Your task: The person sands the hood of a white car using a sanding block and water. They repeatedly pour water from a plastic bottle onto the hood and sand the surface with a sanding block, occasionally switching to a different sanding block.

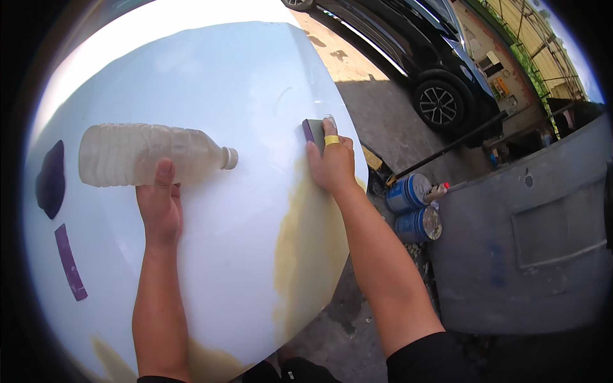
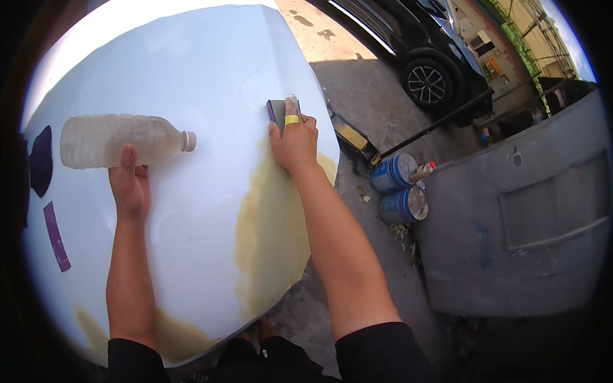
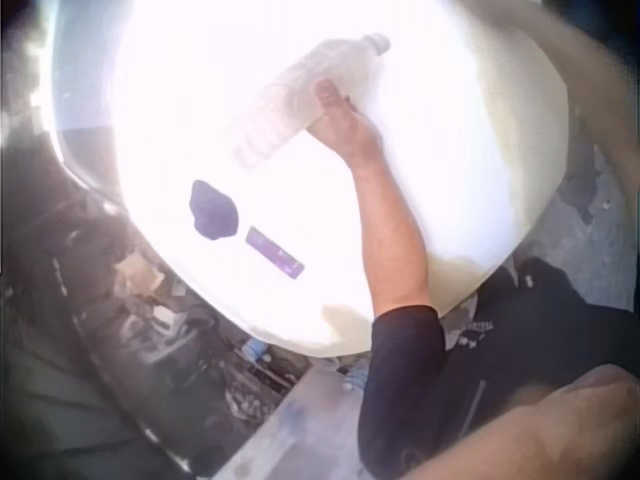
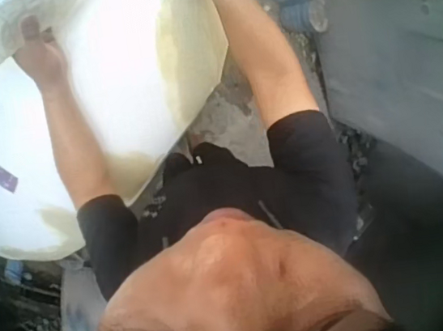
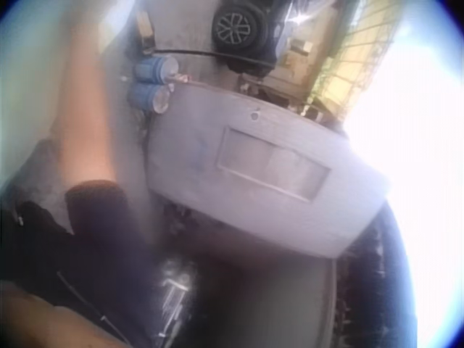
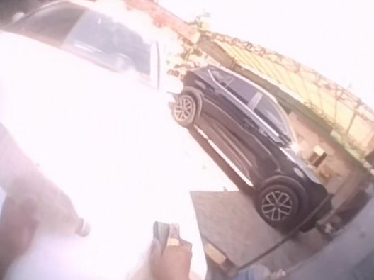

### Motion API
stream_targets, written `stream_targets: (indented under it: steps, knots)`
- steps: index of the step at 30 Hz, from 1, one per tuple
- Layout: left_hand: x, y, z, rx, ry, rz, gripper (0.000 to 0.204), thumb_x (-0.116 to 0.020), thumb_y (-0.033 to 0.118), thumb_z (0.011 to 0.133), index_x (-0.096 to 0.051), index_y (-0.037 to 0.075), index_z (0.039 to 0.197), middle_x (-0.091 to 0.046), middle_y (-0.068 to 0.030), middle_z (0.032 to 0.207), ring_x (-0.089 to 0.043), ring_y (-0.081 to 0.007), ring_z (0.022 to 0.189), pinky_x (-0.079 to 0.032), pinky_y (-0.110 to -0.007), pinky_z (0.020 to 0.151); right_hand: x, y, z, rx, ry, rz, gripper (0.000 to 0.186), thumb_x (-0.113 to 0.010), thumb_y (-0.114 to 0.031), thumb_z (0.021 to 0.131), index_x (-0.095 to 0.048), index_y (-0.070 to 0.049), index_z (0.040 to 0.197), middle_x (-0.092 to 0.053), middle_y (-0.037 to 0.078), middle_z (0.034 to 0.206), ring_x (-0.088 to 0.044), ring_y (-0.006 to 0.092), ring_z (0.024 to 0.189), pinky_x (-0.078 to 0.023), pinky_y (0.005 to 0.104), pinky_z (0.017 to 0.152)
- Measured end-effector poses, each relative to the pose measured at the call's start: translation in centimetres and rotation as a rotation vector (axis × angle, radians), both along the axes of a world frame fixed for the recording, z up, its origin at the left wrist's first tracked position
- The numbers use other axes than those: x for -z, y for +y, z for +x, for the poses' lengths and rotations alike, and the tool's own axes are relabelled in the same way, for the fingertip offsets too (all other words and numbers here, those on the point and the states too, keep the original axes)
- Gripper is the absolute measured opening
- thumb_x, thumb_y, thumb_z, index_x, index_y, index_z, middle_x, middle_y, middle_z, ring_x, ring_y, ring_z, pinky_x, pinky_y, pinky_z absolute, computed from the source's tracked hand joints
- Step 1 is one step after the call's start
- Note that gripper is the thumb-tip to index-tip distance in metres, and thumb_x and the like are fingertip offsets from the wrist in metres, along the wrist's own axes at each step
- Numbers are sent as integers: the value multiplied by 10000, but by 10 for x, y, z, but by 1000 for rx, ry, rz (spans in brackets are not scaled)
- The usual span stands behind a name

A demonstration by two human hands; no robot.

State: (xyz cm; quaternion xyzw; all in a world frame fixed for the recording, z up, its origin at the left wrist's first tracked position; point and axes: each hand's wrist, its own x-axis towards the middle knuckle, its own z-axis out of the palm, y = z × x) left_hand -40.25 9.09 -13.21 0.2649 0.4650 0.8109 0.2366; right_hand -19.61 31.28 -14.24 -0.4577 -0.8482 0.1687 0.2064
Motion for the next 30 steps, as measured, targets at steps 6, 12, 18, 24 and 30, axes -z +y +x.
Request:
stream_targets:
  steps: [6,12,18,24,30]
  knots:
    - [6,-4,-5,-33,-40,2,622,-650,415,955,-425,44,1400,-536,-67,1320,-524,-208,1223,-423,-367,1062,33,-134,74,-265,125,120,652,-691,-186,855,-451,-54,1447,-585,151,1355,-490,438,1181,-381,506,1033]
    - [9,2,-1,-47,-17,18,623,-657,405,953,-417,50,1405,-535,-66,1322,-519,-208,1232,-423,-372,1064,15,-36,23,-92,44,99,675,-678,-228,881,-405,-92,1483,-518,267,1268,-501,402,1171,-440,428,1000]
    - [9,-2,-7,-43,-6,31,631,-661,415,947,-416,49,1399,-529,-68,1326,-520,-209,1230,-427,-384,1065,25,-55,29,-167,63,126,685,-686,-228,877,-401,-76,1480,-515,289,1241,-501,405,1163,-439,440,997]
    - [5,0,-3,-50,-17,20,621,-651,411,955,-413,48,1399,-525,-68,1331,-516,-212,1237,-418,-390,1073,23,-100,53,-344,132,150,669,-708,-180,846,-445,-46,1447,-591,185,1329,-500,432,1172,-402,482,1034]
    - [4,1,-2,-60,-35,19,607,-641,402,963,-414,48,1401,-524,-66,1336,-511,-213,1243,-404,-394,1087,-6,-24,-16,-168,44,-14,655,-664,-225,897,-407,-52,1474,-598,206,1274,-463,433,1183,-406,464,1023]
